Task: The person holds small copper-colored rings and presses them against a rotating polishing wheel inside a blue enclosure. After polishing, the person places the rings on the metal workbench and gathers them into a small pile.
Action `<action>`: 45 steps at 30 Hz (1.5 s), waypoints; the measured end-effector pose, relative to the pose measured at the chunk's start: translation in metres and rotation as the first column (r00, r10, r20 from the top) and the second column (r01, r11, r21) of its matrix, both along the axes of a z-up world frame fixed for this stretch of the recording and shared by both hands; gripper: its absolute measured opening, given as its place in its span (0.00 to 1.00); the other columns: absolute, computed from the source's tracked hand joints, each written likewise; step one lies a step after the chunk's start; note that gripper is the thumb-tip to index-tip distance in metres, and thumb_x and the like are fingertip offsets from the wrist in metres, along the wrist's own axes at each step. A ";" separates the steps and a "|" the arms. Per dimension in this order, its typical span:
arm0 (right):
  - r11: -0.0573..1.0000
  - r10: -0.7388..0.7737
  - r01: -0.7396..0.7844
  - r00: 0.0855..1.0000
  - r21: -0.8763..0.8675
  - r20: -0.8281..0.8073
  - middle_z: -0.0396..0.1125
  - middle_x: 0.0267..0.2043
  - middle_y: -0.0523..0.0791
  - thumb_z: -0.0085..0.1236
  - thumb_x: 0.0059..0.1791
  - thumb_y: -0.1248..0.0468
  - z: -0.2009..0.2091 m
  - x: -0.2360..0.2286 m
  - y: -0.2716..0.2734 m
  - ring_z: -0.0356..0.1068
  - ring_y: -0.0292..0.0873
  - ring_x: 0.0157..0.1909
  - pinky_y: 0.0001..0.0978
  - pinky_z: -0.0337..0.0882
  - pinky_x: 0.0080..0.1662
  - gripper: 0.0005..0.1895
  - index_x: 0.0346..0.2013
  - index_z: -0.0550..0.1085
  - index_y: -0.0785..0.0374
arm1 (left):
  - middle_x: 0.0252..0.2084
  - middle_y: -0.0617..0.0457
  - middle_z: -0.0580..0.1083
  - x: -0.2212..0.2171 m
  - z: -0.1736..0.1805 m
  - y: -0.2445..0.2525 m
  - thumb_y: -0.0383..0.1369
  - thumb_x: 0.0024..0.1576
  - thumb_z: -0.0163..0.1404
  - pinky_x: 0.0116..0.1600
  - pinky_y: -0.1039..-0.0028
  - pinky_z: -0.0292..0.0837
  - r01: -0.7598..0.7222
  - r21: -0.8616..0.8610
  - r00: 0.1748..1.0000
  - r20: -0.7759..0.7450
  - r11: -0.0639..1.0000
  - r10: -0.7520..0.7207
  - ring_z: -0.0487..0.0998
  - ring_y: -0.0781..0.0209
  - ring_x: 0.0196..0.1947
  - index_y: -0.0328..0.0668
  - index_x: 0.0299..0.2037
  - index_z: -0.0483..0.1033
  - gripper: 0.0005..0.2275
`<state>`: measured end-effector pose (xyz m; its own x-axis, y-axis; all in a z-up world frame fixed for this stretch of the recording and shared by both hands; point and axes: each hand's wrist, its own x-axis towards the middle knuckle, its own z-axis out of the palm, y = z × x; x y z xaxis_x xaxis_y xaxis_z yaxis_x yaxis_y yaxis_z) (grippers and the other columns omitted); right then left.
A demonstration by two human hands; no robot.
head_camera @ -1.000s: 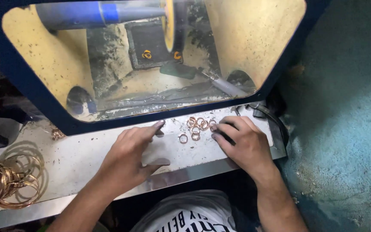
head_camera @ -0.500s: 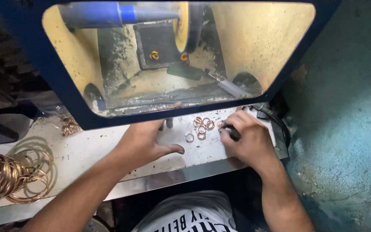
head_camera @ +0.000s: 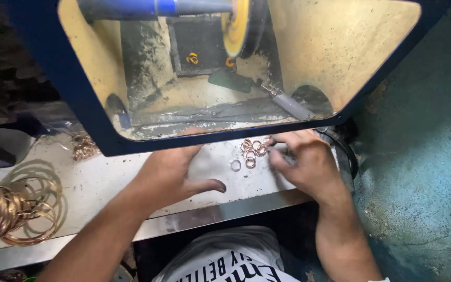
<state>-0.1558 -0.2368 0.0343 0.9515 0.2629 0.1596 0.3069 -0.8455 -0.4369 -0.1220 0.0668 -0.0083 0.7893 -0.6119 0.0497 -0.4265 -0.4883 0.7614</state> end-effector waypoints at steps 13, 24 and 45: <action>0.856 0.093 -0.068 0.995 0.513 -0.022 0.76 0.38 0.47 0.62 0.46 0.65 0.004 -0.021 0.027 0.78 0.47 0.42 0.39 0.76 0.47 0.04 0.33 0.80 0.61 | 0.44 0.43 0.80 0.001 0.013 -0.008 0.47 0.42 0.69 0.46 0.51 0.78 0.091 0.004 0.994 0.063 0.996 -0.091 0.82 0.40 0.43 0.42 0.62 0.68 0.38; 0.935 0.257 -0.309 0.929 0.175 0.266 0.74 0.35 0.45 0.61 0.49 0.60 0.026 -0.004 0.053 0.77 0.48 0.38 0.36 0.76 0.41 0.05 0.33 0.80 0.57 | 0.44 0.39 0.79 -0.001 0.026 -0.010 0.43 0.42 0.70 0.45 0.50 0.78 0.123 -0.174 0.976 0.198 0.977 -0.088 0.82 0.36 0.42 0.43 0.65 0.63 0.41; 0.894 0.384 -0.402 0.915 0.200 0.123 0.71 0.24 0.43 0.64 0.47 0.66 0.058 0.009 0.067 0.72 0.48 0.24 0.36 0.73 0.28 0.04 0.35 0.79 0.53 | 0.41 0.39 0.81 -0.003 0.000 -0.005 0.28 0.40 0.70 0.45 0.55 0.79 0.057 -0.339 0.988 0.154 0.939 -0.005 0.84 0.40 0.39 0.32 0.58 0.70 0.33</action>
